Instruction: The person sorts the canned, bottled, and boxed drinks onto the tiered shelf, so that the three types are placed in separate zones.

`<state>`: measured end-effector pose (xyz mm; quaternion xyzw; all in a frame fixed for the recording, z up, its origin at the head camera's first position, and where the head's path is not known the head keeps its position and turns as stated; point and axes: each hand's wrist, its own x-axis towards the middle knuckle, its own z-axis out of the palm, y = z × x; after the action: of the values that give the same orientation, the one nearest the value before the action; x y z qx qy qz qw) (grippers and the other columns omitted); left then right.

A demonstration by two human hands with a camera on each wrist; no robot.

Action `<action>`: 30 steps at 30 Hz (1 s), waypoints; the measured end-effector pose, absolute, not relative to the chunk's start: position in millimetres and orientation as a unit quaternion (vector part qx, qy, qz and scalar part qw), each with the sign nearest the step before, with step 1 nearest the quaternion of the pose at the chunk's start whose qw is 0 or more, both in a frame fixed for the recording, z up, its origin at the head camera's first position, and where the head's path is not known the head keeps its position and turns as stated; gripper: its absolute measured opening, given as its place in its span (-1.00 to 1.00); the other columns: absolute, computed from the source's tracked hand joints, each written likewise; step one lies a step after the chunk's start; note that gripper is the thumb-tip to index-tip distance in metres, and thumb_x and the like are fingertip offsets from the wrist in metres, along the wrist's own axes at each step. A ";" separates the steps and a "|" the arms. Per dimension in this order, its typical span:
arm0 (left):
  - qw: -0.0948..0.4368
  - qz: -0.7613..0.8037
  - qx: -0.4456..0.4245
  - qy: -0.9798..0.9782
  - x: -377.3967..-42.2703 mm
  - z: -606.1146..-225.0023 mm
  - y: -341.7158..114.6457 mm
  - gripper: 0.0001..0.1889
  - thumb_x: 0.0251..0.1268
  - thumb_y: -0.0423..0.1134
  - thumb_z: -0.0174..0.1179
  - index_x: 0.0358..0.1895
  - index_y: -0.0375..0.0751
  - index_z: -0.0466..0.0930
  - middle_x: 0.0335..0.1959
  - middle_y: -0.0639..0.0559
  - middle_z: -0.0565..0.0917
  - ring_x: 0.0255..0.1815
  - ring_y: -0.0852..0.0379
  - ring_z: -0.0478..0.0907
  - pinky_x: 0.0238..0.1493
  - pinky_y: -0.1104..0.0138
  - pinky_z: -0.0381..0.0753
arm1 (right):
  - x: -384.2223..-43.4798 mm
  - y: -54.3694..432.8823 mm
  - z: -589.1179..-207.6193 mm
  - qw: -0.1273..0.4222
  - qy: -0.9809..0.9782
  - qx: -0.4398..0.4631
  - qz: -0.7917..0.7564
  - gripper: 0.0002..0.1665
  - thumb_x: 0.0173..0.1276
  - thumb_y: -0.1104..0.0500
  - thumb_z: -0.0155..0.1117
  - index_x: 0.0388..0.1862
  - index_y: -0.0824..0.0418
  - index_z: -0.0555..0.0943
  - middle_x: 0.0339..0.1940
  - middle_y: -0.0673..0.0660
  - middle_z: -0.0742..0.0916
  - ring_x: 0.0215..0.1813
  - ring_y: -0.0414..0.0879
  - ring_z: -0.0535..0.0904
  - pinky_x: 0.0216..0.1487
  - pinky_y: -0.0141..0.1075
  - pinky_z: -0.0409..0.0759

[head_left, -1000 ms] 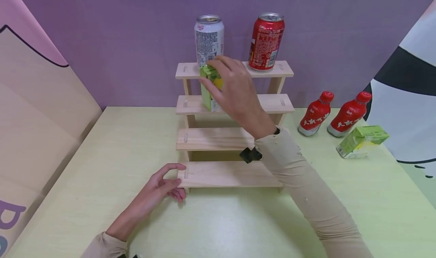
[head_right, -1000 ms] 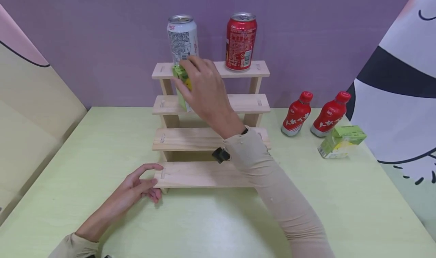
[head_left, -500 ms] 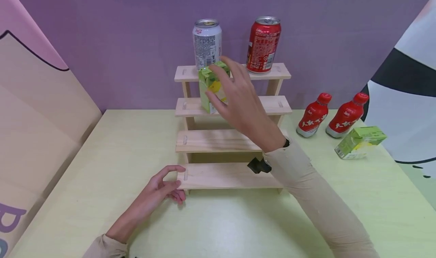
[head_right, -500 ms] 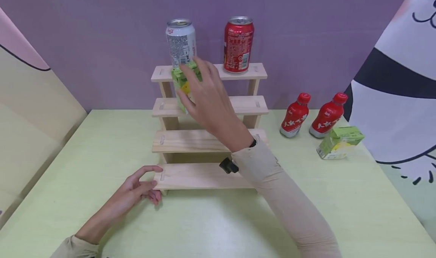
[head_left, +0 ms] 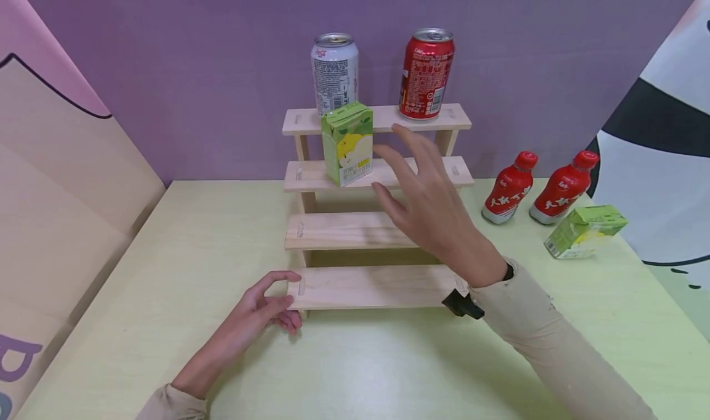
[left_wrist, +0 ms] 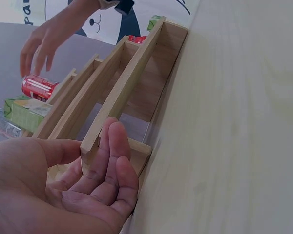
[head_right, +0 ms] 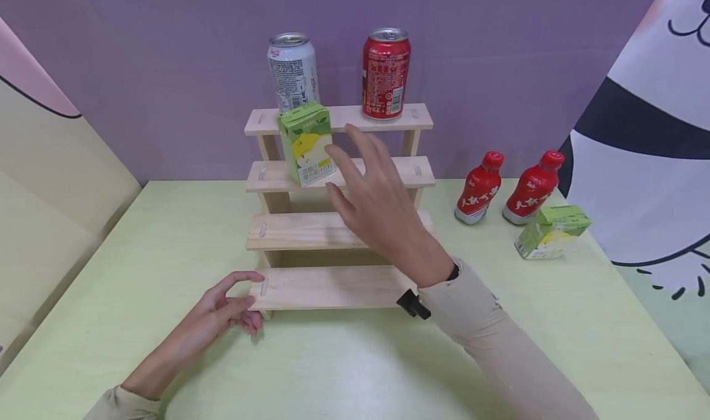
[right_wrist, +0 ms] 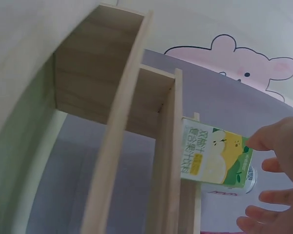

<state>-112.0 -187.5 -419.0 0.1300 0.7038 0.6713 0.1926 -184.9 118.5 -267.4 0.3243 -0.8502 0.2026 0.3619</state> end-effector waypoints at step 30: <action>0.193 0.661 0.133 0.712 -111.5 -417.3 -187.7 -0.59 0.56 -0.15 0.05 0.37 -0.03 0.27 -0.33 -0.34 0.70 -0.28 -0.20 0.67 -0.07 0.11 0.69 | -149.3 210.4 -297.5 0.369 -0.877 0.253 0.175 -0.41 0.15 0.28 0.44 0.21 0.27 0.57 0.40 0.30 0.46 0.38 0.24 0.35 0.16 0.19 0.51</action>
<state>-111.5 -187.7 -417.3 0.1332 0.7124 0.6615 0.1928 -149.3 210.4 -297.5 0.2534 -0.8769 0.1754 0.3688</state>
